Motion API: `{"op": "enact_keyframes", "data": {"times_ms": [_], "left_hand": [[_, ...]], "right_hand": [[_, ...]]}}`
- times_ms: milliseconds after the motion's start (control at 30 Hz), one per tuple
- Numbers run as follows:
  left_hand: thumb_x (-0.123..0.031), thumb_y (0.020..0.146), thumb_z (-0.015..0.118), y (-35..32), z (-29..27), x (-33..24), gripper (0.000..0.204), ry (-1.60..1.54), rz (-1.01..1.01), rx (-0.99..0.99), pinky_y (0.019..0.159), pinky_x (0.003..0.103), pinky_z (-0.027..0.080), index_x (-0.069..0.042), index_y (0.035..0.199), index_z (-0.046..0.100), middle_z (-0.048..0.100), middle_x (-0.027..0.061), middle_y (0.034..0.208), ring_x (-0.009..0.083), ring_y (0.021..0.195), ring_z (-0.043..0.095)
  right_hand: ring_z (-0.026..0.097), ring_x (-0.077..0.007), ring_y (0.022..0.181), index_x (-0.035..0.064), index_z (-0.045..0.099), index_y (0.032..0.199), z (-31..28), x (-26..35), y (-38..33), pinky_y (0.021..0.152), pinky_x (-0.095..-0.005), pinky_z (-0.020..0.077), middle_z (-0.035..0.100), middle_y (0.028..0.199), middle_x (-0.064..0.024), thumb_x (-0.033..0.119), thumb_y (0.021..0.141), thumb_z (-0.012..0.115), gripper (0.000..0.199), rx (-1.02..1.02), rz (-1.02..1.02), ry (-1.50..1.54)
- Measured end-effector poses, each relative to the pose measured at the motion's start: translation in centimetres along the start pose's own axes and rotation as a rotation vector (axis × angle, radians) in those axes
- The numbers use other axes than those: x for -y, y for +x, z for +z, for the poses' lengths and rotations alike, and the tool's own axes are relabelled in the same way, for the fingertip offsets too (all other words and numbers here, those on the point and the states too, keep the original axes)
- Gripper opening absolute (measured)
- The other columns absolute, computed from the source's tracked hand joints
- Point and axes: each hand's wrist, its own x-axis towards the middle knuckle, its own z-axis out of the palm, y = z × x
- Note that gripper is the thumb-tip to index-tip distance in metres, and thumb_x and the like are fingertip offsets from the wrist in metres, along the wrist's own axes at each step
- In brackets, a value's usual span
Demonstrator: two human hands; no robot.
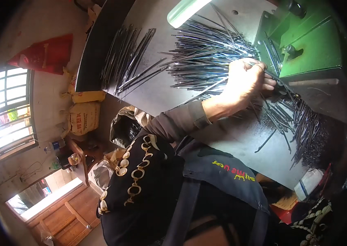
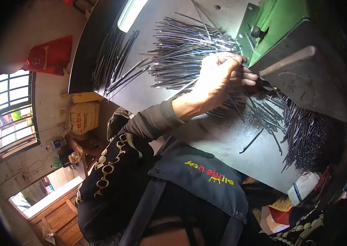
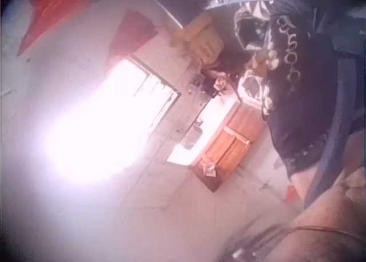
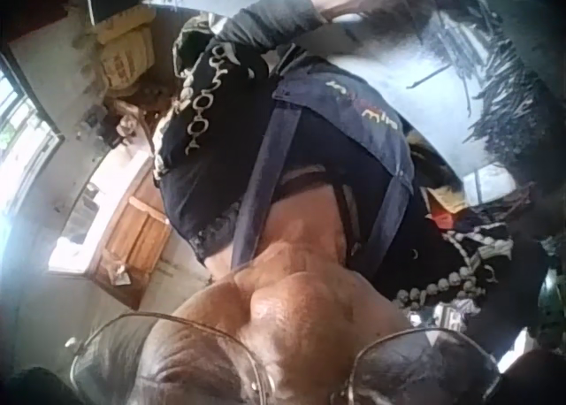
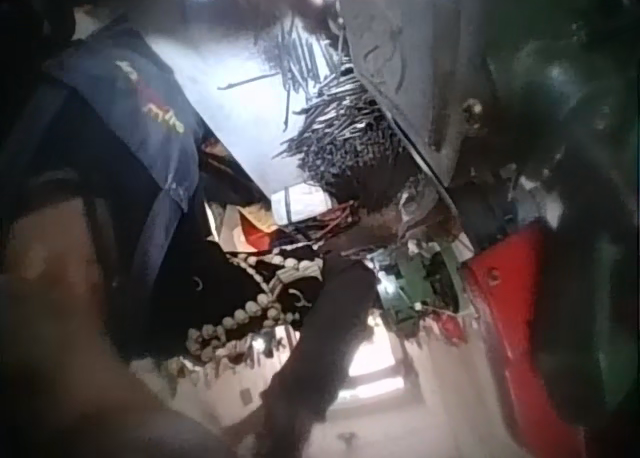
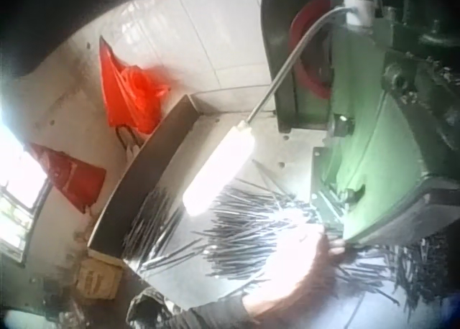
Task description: The person assembles metal rib parts by picking metal pieces and pins from the table, aligning them together, and joining them using a mechanical press.
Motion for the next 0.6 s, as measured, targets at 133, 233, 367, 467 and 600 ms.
{"op": "enact_keyframes", "data": {"times_ms": [133, 233, 367, 467, 600], "left_hand": [[-0.011, 0.088, 0.050, 0.2, -0.3, -0.2, 0.019, 0.023, -0.004, 0.027, 0.062, 0.033, 0.057, 0.008, 0.091, 0.049, 0.055, 0.0126, 0.067, 0.0240, 0.066, 0.064], [-0.011, 0.088, 0.051, 0.2, 0.1, -0.4, 0.019, 0.014, -0.009, 0.037, 0.062, 0.034, 0.057, 0.007, 0.090, 0.050, 0.055, 0.0126, 0.068, 0.0245, 0.067, 0.064], [-0.010, 0.088, 0.049, 0.4, 0.6, -0.7, 0.021, 0.027, 0.002, 0.021, 0.058, 0.031, 0.057, 0.010, 0.092, 0.048, 0.059, 0.0200, 0.074, 0.0249, 0.065, 0.064], [-0.014, 0.088, 0.051, -0.3, 0.6, -1.8, 0.025, 0.081, -0.041, 0.095, 0.065, 0.034, 0.056, 0.010, 0.098, 0.049, 0.061, 0.0212, 0.079, 0.0274, 0.071, 0.065], [-0.011, 0.088, 0.054, -1.6, 0.4, -2.4, 0.020, 0.214, -0.137, 0.152, 0.071, 0.032, 0.053, 0.006, 0.098, 0.049, 0.062, 0.0172, 0.089, 0.0245, 0.075, 0.065]], "right_hand": [[0.061, -0.0232, 0.069, -0.0032, 0.061, 0.091, -1.9, -1.1, 2.3, 0.063, -0.0314, 0.0525, 0.063, 0.087, -0.0155, 0.017, 0.088, 0.050, 0.023, -0.015, -0.069, 0.013], [0.061, -0.0236, 0.069, -0.0036, 0.062, 0.090, -0.7, 0.2, 1.2, 0.062, -0.0312, 0.0527, 0.063, 0.086, -0.0159, 0.015, 0.088, 0.049, 0.023, -0.020, -0.128, -0.007], [0.061, -0.0242, 0.070, -0.0043, 0.062, 0.089, 2.2, 2.2, 0.6, 0.062, -0.0310, 0.0529, 0.063, 0.084, -0.0165, 0.014, 0.088, 0.049, 0.023, -0.051, -0.250, -0.085], [0.061, -0.0246, 0.070, -0.0047, 0.063, 0.088, 6.3, 3.6, -0.1, 0.061, -0.0308, 0.0530, 0.064, 0.083, -0.0169, 0.013, 0.088, 0.049, 0.022, -0.070, -0.356, -0.176], [0.062, -0.0251, 0.070, -0.0053, 0.063, 0.086, 8.7, 6.9, -1.1, 0.061, -0.0305, 0.0532, 0.064, 0.081, -0.0174, 0.012, 0.088, 0.049, 0.022, -0.114, -0.535, -0.386]]}}
